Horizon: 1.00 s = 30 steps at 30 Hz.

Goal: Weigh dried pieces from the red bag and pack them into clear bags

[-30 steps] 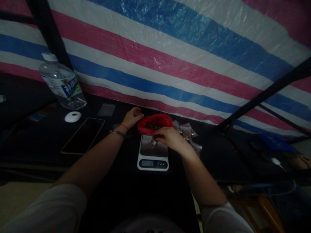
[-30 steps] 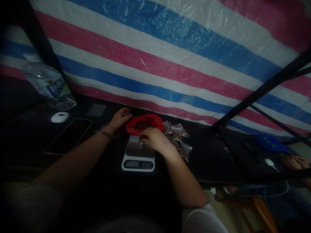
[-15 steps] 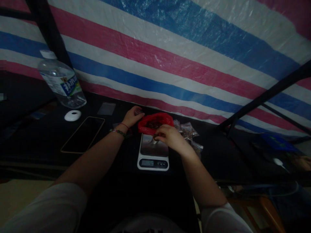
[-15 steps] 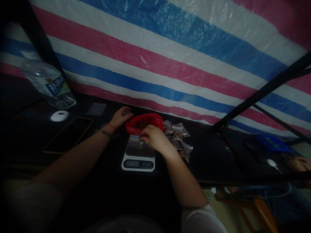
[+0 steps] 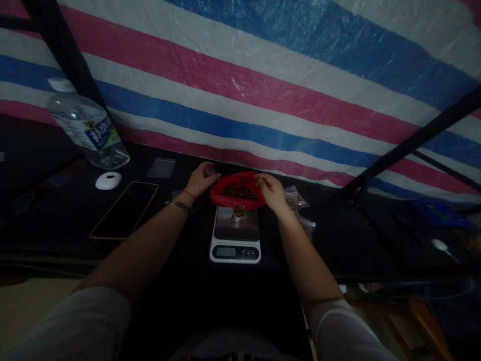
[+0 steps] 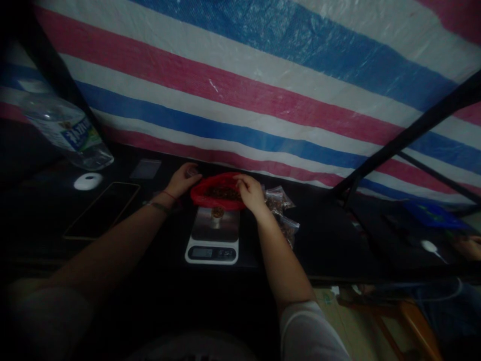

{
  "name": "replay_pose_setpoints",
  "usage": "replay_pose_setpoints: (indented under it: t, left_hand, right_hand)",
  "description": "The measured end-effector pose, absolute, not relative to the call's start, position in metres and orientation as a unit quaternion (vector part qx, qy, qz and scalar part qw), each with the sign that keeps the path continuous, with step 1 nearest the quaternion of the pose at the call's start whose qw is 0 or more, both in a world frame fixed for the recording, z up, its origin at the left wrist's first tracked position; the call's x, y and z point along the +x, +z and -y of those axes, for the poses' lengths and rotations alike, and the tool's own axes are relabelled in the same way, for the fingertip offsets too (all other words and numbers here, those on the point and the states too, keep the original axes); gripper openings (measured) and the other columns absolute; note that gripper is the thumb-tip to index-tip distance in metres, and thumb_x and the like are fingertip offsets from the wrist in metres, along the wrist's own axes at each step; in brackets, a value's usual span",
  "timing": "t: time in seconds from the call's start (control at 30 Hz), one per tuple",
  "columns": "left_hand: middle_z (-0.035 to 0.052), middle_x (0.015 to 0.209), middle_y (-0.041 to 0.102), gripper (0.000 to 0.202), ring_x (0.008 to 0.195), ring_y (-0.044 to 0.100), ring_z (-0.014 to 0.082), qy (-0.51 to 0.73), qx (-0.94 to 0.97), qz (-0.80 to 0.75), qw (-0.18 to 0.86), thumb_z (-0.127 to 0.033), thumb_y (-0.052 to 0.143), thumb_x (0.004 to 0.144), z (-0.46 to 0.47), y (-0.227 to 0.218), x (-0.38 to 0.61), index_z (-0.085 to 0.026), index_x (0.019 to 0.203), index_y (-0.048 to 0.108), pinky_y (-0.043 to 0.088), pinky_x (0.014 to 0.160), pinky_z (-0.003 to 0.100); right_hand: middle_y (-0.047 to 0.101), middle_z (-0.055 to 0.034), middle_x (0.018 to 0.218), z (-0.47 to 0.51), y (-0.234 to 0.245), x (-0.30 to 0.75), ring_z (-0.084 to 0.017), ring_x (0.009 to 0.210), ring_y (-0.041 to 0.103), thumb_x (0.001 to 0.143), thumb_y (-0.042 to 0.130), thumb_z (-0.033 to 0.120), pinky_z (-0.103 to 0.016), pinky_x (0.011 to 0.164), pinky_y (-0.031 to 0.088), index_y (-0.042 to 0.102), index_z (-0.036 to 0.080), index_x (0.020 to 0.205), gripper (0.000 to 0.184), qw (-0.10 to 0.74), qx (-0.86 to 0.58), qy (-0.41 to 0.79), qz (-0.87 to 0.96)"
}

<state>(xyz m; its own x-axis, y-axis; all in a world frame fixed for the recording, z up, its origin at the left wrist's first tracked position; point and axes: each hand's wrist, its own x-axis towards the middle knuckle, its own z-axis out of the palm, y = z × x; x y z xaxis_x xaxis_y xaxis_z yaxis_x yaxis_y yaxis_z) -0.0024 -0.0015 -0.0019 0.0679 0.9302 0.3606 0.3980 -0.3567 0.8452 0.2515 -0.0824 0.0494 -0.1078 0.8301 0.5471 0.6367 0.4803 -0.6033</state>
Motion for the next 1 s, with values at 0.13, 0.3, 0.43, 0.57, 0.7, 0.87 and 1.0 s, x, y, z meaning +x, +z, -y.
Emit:
replay_pose_setpoints:
  t: [0.13,0.3,0.43,0.57,0.7,0.87,1.0]
  left_hand:
    - [0.0088,0.107,0.064,0.059,0.096,0.060,0.0235,0.461,0.674,-0.506,0.278,-0.049,0.066,0.067,0.002,-0.001,-0.002,-0.015,0.115,0.057,0.046,0.089,0.037]
    - [0.0069,0.098,0.065,0.050,0.089,0.060,0.0216,0.452,0.667,-0.530,0.265,-0.051,0.064,0.069,0.000,-0.003,-0.002,-0.016,0.105,0.059,0.047,0.084,0.035]
    - [0.0060,0.097,0.064,0.047,0.087,0.059,0.0208,0.455,0.676,-0.541,0.210,-0.050,0.061,0.071,0.007,0.005,-0.003,-0.016,0.104,0.057,0.047,0.081,0.033]
    - [0.0065,0.095,0.061,0.045,0.090,0.058,0.0232,0.463,0.687,-0.550,0.105,-0.047,0.063,0.070,0.018,0.023,-0.005,-0.016,0.103,0.056,0.045,0.084,0.035]
    - [0.0070,0.092,0.059,0.045,0.093,0.057,0.0257,0.486,0.712,-0.505,0.039,-0.044,0.062,0.069,0.032,0.037,-0.008,-0.016,0.103,0.054,0.044,0.087,0.039]
    - [0.0070,0.088,0.061,0.050,0.090,0.058,0.0276,0.515,0.759,-0.398,0.017,-0.045,0.065,0.063,0.057,0.044,-0.007,-0.020,0.104,0.053,0.045,0.086,0.044]
    - [0.0069,0.090,0.063,0.054,0.091,0.060,0.0281,0.500,0.781,-0.373,0.032,-0.047,0.065,0.062,0.071,0.044,0.002,-0.023,0.108,0.053,0.047,0.086,0.045]
  right_hand:
    - [0.069,-0.0032,0.086,0.077,0.025,0.259,-0.017,0.080,0.062,0.084,0.043,0.020,-0.031,0.078,0.048,0.068,0.019,0.096,0.028,0.445,-0.515,0.099,0.726]
    - [0.068,-0.0037,0.088,0.090,0.027,0.262,-0.017,0.082,0.061,0.088,0.042,0.025,-0.032,0.080,0.047,0.067,0.019,0.100,0.028,0.436,-0.512,0.114,0.731]
    - [0.067,-0.0060,0.090,0.099,0.039,0.261,-0.017,0.081,0.061,0.096,0.032,0.043,-0.033,0.078,0.047,0.067,0.018,0.105,0.044,0.376,-0.438,0.235,0.782]
    - [0.065,-0.0087,0.109,0.105,0.047,0.259,-0.022,0.098,0.060,0.083,0.049,0.062,-0.036,0.085,0.046,0.064,0.019,0.113,0.055,0.324,-0.344,0.303,0.827]
    - [0.061,-0.0094,0.120,0.110,0.052,0.253,-0.027,0.113,0.054,0.061,0.078,0.051,-0.042,0.098,0.039,0.059,0.022,0.120,0.068,0.269,-0.347,0.267,0.858]
    - [0.065,-0.0085,0.111,0.115,0.051,0.240,-0.026,0.106,0.056,0.052,0.086,0.040,-0.039,0.093,0.042,0.064,0.020,0.112,0.067,0.241,-0.370,0.219,0.870]
    - [0.067,-0.0058,0.100,0.116,0.050,0.234,-0.023,0.100,0.057,0.057,0.084,0.036,-0.036,0.089,0.043,0.069,0.020,0.098,0.047,0.223,-0.378,0.201,0.876]
